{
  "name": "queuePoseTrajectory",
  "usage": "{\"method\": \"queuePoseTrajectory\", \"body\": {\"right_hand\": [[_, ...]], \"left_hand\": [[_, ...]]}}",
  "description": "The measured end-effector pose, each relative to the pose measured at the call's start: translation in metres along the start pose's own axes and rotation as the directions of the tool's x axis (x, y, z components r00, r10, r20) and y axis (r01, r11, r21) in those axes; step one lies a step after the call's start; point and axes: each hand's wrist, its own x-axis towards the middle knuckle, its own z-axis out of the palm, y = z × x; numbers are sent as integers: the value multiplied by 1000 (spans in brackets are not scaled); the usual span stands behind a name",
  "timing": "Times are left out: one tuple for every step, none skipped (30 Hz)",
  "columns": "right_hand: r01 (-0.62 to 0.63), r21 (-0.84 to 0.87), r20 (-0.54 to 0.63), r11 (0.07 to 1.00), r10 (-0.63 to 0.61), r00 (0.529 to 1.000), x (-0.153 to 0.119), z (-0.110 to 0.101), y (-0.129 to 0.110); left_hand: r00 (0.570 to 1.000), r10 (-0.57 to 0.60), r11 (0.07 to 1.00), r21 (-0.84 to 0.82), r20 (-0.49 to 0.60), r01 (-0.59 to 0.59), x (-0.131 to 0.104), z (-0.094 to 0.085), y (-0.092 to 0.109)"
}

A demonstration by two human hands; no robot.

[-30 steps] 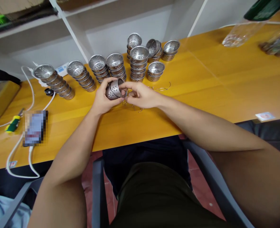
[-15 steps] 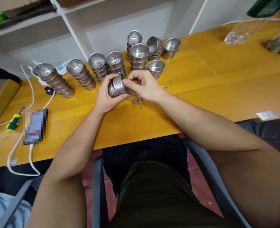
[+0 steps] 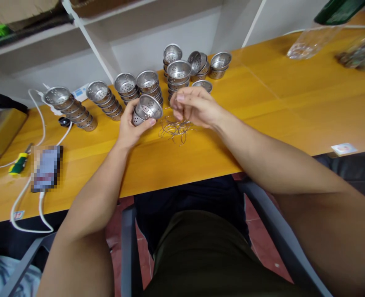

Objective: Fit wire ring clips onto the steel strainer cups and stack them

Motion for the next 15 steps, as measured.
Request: {"method": "queuePoseTrajectory", "body": {"right_hand": [[4,-26,23,1000,-3,1000,-1,-8,0],[19,-92,51,996,-14,999,-2,-14,0],[46,-189,90,981,-30,996,-4,-19,0],[81,-302,140,950,-40,989,-6,-22,1],[117,-416,194,902,-38,980,-9,-24,2],[149,-516,239,844,-25,971,-11,-23,3],[171,-590,260,789,-15,966,-14,-21,3],[179,-638,249,749,-20,968,-17,-18,4],[176,-665,216,726,-38,976,-19,-14,4],[175,-676,178,716,-71,981,-20,-10,5],[185,-675,153,714,-110,982,-21,-5,6],[209,-666,148,716,-148,978,-21,-1,7],[245,-650,169,719,-178,969,-20,3,9],[288,-632,209,719,-200,957,-19,6,10],[327,-616,249,716,-217,944,-17,7,10]], "left_hand": [[1000,-9,1000,-13,-19,9,0,-1,-6],[999,-24,1000,-21,-49,23,-1,-2,-11],[996,-43,999,-24,-81,41,-1,-2,-15],[992,-66,998,-26,-110,64,-2,-2,-18],[987,-93,996,-26,-128,90,-2,-2,-19],[984,-119,993,-24,-130,117,-3,-1,-19],[983,-141,990,-20,-116,139,-3,-1,-18],[984,-155,988,-18,-92,154,-4,-1,-16],[985,-159,987,-15,-62,158,-5,0,-14],[988,-153,988,-17,-31,152,-6,1,-11],[991,-137,990,-26,2,137,-7,2,-9],[993,-116,992,-43,35,117,-8,3,-8],[993,-92,993,-68,68,96,-10,5,-7],[993,-68,992,-98,94,77,-11,7,-7],[993,-45,990,-130,111,60,-12,9,-8]]}}
